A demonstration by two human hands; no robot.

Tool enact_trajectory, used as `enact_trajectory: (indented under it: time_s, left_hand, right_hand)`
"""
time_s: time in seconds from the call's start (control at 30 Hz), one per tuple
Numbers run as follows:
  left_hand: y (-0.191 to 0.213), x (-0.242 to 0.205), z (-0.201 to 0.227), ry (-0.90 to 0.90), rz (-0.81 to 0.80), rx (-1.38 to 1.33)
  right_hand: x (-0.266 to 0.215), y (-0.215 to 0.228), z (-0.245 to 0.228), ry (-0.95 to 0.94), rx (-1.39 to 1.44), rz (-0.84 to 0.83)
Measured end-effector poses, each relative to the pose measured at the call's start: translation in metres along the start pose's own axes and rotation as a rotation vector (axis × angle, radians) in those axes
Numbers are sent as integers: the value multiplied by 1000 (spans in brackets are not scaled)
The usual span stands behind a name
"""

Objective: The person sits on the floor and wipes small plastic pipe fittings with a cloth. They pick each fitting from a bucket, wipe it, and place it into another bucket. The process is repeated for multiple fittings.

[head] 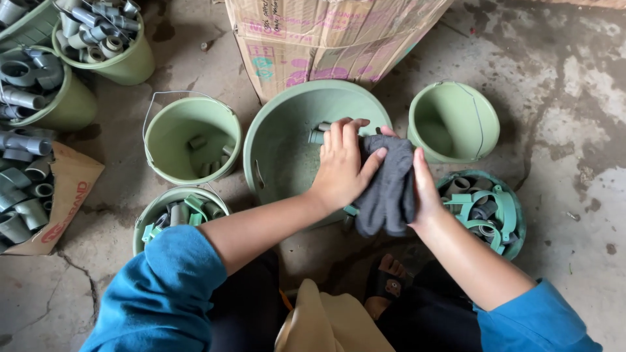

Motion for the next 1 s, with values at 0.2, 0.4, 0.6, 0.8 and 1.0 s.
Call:
enact_trajectory:
  time_s: [0.2, 0.4, 0.6, 0.8, 1.0]
  left_hand:
    - [-10, 44, -79, 152, -85, -73]
    - [-106, 41, -267, 358, -594, 562]
    - [-188, 8, -335, 323, -807, 658]
    - [-220, 4, -321, -37, -627, 821]
    - [-246, -5, -349, -136, -518, 792]
  right_hand:
    - [-19, 24, -35, -290, 96, 391]
    - [-34, 89, -11, -606, -162, 811]
    - [-51, 121, 18, -752, -30, 865]
    - [-45, 146, 39, -754, 155, 897]
    - [-47, 143, 35, -816, 85, 882]
Point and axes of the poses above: each hand's wrist, its own x-axis towards the middle knuckle, its own y-axis out of the back of the hand, z = x × y, the point moved 6 cm from there along x, towards the middle knuckle, and after that the axes turned 3 degrees about -x, right-handed, at the moved point
